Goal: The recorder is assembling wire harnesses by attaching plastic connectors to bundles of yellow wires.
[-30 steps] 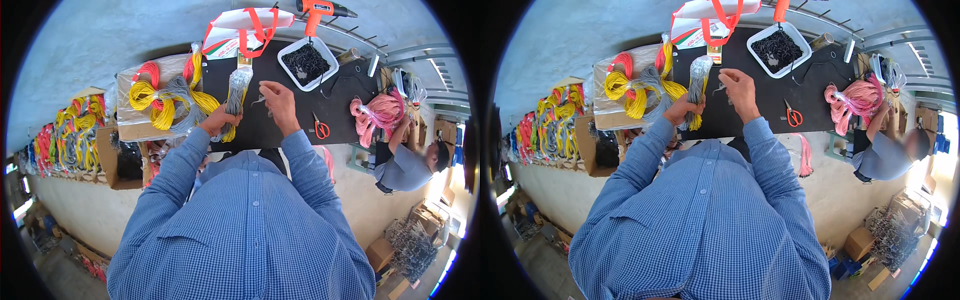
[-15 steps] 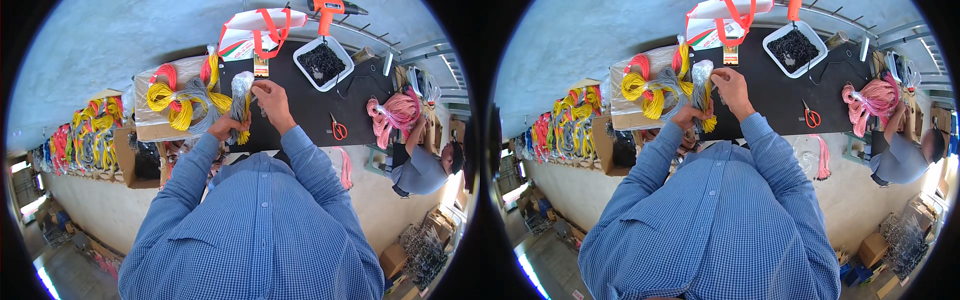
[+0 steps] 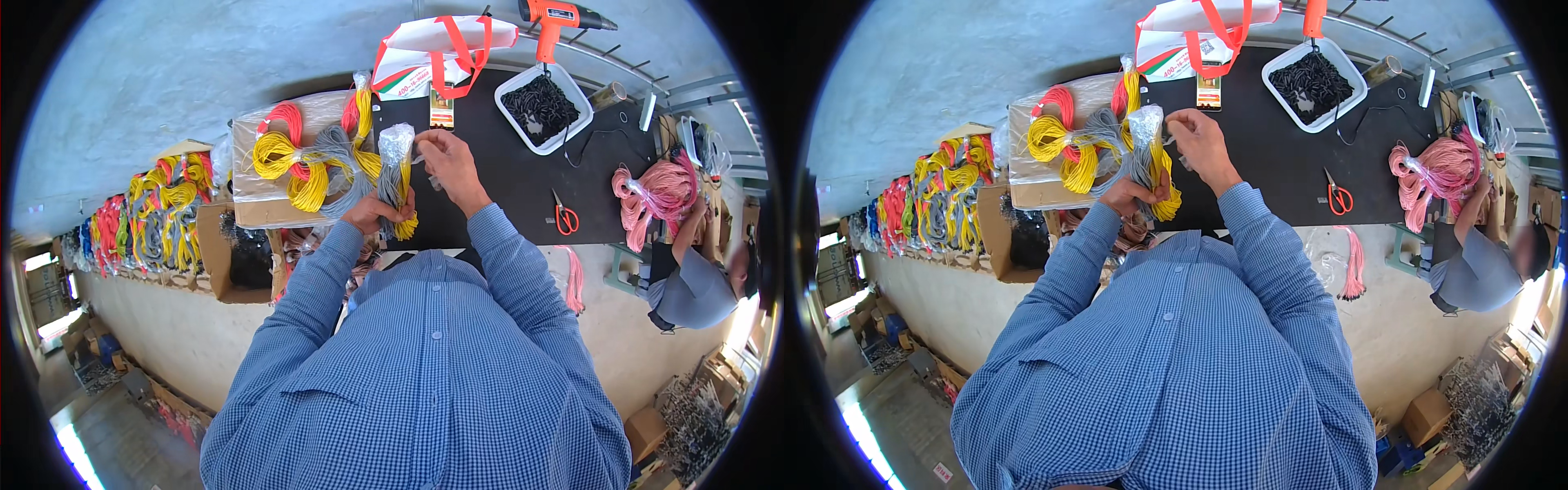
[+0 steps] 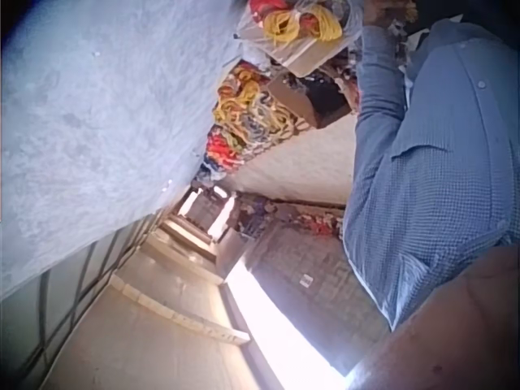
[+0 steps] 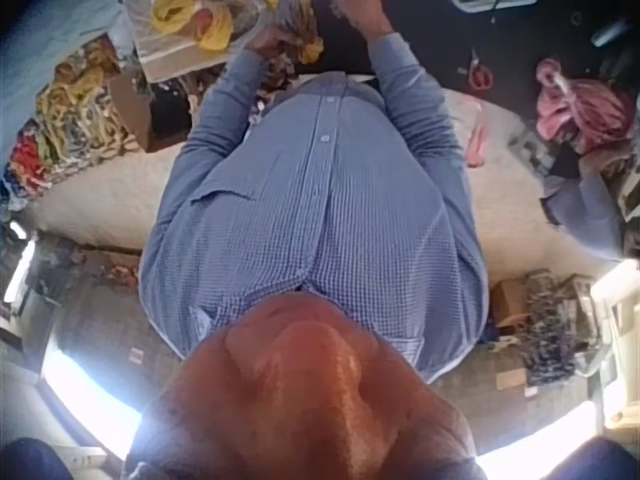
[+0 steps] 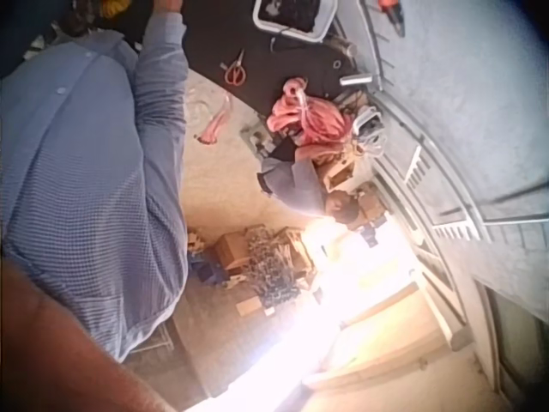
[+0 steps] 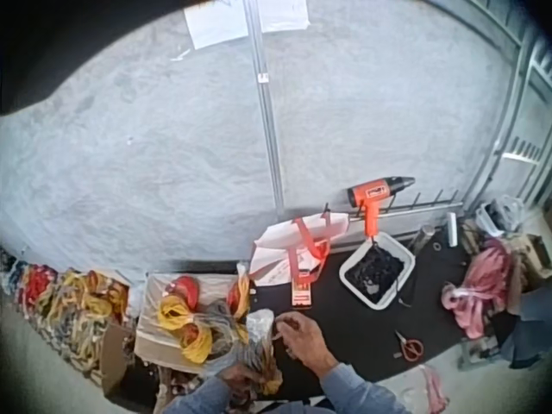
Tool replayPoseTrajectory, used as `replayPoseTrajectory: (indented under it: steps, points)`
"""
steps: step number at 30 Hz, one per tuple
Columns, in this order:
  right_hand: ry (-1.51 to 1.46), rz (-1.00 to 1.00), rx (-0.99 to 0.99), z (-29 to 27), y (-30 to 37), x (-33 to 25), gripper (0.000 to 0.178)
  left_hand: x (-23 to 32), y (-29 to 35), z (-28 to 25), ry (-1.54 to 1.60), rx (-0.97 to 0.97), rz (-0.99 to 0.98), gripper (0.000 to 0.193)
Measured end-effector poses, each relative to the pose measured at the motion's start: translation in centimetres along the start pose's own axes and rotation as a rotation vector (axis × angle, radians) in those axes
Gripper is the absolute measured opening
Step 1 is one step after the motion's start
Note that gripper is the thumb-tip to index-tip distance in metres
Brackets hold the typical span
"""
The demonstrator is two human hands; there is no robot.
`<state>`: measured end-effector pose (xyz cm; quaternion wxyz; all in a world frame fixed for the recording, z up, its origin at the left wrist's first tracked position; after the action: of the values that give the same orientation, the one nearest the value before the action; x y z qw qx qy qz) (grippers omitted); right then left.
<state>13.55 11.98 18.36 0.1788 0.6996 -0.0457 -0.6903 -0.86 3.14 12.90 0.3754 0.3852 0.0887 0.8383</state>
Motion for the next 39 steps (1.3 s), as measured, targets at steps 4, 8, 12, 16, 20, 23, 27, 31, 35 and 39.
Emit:
replayPoseTrajectory:
  steps: [4, 8, 12, 16, 20, 23, 27, 31, 35, 39]
  points:
    - [0.075, -0.104, -0.027, 1.3, 0.5, -2.1, 0.019, 0.2, 0.0, -0.4, -0.005, -0.018, 0.007, 0.054]
    - [0.112, -0.072, -0.04, 2.2, -1.0, -1.6, 0.018, 0.2, 0.2, -0.8, -0.011, 0.003, 0.023, 0.053]
    - [-0.145, 0.046, -0.116, 2.6, -1.6, 0.2, 0.017, -0.5, 0.3, -1.8, 0.026, -0.064, 0.016, 0.053]
    - [-0.401, 0.061, -0.193, 1.8, -0.8, 0.5, 0.017, -0.2, -0.5, -1.4, -0.092, -0.064, 0.057, 0.045]
    - [-0.292, 0.39, -0.146, -2.4, 1.0, 7.4, 0.015, -1.0, -0.7, -2.5, -0.063, 0.047, 0.053, 0.045]
    - [-0.295, 0.531, 0.093, -10.6, 2.8, 16.7, 0.014, -0.1, -1.2, 0.4, -0.091, 0.046, 0.068, 0.04]
    - [-0.541, 0.364, 0.31, -19.3, 5.8, 17.4, 0.046, -1.3, -1.0, -0.5, -0.072, 0.106, 0.082, 0.04]
    - [0.923, 0.489, 0.647, -37.4, 9.2, 24.7, 0.031, -1.7, -2.4, 0.6, -0.114, 0.102, 0.012, 0.043]
    - [1.386, 0.417, 0.662, -39.8, 10.7, 27.5, 0.056, -2.0, -4.2, 1.7, -0.179, 0.15, -0.045, 0.041]
    - [1.304, 0.401, 0.583, -39.1, 9.6, 28.0, 0.074, -2.6, -7.1, 2.3, -0.337, 0.25, -0.104, 0.039]
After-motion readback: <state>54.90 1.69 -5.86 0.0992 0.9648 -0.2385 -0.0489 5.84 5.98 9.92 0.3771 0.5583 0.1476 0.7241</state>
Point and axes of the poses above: each hand's wrist, its own y-axis away from the middle knuckle, its own z-axis out of the palm, x = y × z, the point moved 8 cm from there along -y, towards the middle knuckle, and after that the axes turned 4 degrees about y, right-handed, at the moved point
